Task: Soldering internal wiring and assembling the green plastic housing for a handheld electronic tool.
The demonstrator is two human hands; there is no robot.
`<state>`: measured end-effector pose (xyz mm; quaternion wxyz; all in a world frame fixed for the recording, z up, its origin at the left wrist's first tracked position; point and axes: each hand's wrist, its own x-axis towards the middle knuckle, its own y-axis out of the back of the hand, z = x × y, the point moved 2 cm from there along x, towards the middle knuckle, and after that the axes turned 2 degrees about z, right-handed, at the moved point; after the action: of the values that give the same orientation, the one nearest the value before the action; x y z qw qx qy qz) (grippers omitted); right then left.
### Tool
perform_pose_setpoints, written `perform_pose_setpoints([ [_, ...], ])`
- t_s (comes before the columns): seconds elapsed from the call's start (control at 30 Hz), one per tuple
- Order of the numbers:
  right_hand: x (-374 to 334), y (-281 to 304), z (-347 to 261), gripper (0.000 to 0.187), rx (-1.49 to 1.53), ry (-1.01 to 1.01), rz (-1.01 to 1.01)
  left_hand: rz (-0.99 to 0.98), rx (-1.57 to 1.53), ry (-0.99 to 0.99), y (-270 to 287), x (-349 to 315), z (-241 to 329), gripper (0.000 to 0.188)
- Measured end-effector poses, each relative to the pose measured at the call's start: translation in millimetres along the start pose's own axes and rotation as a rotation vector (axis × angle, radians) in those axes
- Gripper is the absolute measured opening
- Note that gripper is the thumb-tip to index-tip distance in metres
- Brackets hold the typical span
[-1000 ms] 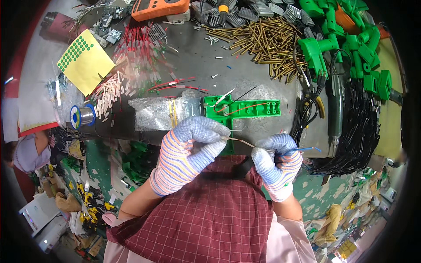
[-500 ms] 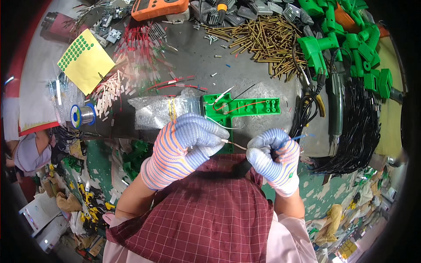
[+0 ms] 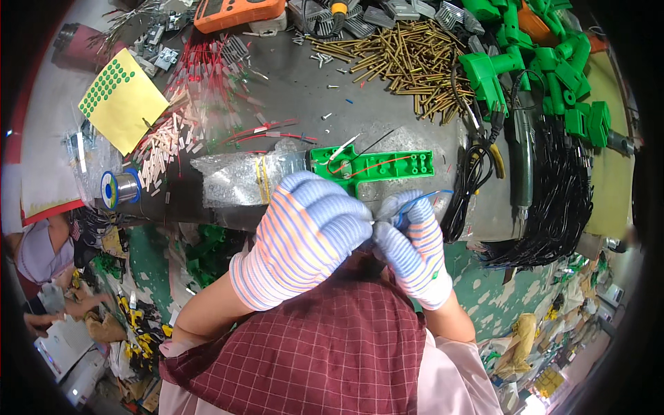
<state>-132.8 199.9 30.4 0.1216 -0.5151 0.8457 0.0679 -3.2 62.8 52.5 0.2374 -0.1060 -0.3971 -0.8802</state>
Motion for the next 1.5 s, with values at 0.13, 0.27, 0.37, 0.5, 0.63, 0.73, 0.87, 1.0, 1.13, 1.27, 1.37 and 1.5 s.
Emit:
perform_pose_setpoints([
  [0.13, -2, 7, -4, 0.021, 0.423, -0.081, 0.063, 0.220, -0.567, 0.571, 3, -17, 3, 0.036],
  [0.27, -2, 5, -4, 0.026, 0.417, -0.050, 0.042, 0.075, -1.127, 0.947, -3, -25, -1, 0.018],
  [0.37, 4, 1, -18, 0.025, 0.026, 0.132, -0.040, 0.179, -0.912, 0.814, -8, -19, 3, 0.011],
  [0.5, 5, 2, -17, 0.013, -0.444, 0.201, -0.100, 0.283, -0.067, 0.209, 1, -15, -5, 0.019],
  [0.63, -5, 9, -14, 0.012, -0.227, -0.142, -0.098, 0.206, -0.079, 0.161, -7, -16, -3, 0.019],
  [0.73, -9, -1, -23, 0.014, -0.142, -0.176, -0.075, 0.224, -0.109, 0.198, -5, -17, -1, 0.018],
  [0.87, -13, 21, -11, 0.015, -0.185, -0.175, 0.141, 0.392, -0.037, 0.547, 36, -50, -20, 0.011],
  [1.0, 7, 13, -2, 0.032, -0.183, -0.009, 0.247, -0.018, -0.028, 0.539, 68, -83, -24, 0.017],
  [1.13, 17, 0, 3, 0.029, -0.154, -0.105, 0.164, 0.065, -0.082, 0.365, 51, -66, -14, 0.021],
  [1.27, 20, -14, -2, 0.016, -0.153, 0.060, 0.248, 0.126, -0.058, 0.175, 4, -21, -14, 0.024],
  [1.37, 18, -15, 7, 0.013, -0.295, 0.202, 0.267, 0.154, 0.106, 0.137, -24, -14, -19, 0.024],
  [1.5, 21, -13, -5, 0.017, -0.181, 0.271, 0.515, 0.197, 0.073, 0.150, -32, -21, -30, 0.019],
])
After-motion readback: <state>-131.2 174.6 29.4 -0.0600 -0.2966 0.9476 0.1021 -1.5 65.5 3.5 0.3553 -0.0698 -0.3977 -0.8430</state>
